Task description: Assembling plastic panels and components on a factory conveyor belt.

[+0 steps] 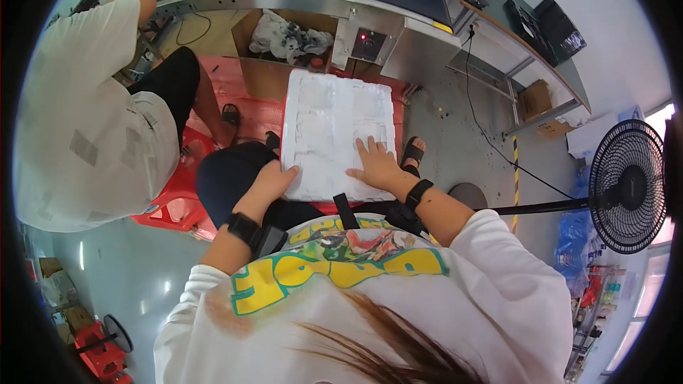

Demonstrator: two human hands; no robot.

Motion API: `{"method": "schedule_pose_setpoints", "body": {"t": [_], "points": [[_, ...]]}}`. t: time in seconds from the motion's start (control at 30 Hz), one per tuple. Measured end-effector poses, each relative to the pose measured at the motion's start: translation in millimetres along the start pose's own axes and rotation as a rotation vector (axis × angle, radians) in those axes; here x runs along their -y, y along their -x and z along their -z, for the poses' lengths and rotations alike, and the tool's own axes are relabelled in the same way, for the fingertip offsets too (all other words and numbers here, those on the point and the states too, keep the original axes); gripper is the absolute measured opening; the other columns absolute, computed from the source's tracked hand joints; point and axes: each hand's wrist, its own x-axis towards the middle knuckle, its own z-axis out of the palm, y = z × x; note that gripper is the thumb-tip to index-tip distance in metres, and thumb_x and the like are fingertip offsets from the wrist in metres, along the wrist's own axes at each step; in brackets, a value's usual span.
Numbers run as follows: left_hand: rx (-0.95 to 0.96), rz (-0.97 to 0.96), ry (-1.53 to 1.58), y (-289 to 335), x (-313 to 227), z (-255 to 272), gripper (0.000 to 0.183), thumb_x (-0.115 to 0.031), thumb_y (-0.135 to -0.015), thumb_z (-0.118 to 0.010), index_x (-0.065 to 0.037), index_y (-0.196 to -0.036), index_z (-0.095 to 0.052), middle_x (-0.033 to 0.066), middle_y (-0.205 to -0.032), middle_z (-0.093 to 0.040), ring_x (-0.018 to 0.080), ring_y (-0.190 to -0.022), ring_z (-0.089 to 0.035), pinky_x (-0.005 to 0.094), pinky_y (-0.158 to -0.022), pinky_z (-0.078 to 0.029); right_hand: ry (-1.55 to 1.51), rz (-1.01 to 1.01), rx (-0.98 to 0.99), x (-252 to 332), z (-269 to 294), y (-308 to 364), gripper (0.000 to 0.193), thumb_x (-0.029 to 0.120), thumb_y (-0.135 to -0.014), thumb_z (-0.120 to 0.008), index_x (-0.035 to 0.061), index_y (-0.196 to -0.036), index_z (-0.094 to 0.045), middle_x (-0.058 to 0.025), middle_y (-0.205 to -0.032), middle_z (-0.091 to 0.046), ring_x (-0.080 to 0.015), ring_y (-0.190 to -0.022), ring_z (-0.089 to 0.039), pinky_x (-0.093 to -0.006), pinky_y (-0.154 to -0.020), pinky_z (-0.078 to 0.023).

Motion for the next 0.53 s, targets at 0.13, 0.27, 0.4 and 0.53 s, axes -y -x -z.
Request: {"method": "schedule_pose_setpoints", "body": {"t": [0.13,0.27,0.4,0.53], "points": [[-0.169,-0.178,-0.852,-32.0,-10.4,-1.4,0.050,-0.038,-0.080,-0.057,0.005,-0.105,-0.057,0.0216,-0.101,-0.061,0.0345,-0.092,-0.060,0.0430,-0.075,-0.049,-0.027,0.090,0.044,-29.1,1.7,-23.2,0.080,0.049,-0.073,-0.061,0.0118,-0.136,-0.029,-0.0236,-0.135,-0.031,-0.0380,-0.119,-0.038,-0.0532,-0.088,-0.037],[-0.031,0.018,-1.073,-35.9,-32.6,-2.0,0.056,-0.046,-0.079,-0.054,0.000,-0.111,-0.056,0.0155,-0.108,-0.060,0.0356,-0.106,-0.053,0.0430,-0.084,-0.045,-0.010,0.196,0.273,-37.2,41.1,-41.4,0.068,0.044,-0.074,-0.062,0.0098,-0.129,-0.042,-0.0178,-0.130,-0.042,-0.0325,-0.113,-0.046,-0.0424,-0.090,-0.040],[0.111,-0.035,-1.025,-37.8,-51.8,26.5,0.060,-0.050,-0.077,-0.054,0.000,-0.111,-0.055,0.0171,-0.104,-0.061,0.0326,-0.098,-0.058,0.0409,-0.082,-0.046,-0.060,0.152,0.602,-6.7,184.5,-47.1,0.057,0.037,-0.077,-0.063,0.0071,-0.124,-0.049,-0.0205,-0.127,-0.045,-0.0300,-0.112,-0.050,-0.0375,-0.085,-0.046],[0.240,-0.312,-0.856,-15.0,-156.3,85.3,0.060,-0.055,-0.076,-0.056,-0.010,-0.116,-0.054,0.0208,-0.107,-0.059,0.0292,-0.096,-0.060,0.0412,-0.084,-0.045,-0.527,0.409,0.454,-38.5,310.4,-73.4,0.057,0.043,-0.073,-0.066,0.0109,-0.119,-0.055,-0.0130,-0.120,-0.054,-0.0228,-0.112,-0.051,-0.0369,-0.094,-0.040]]}}
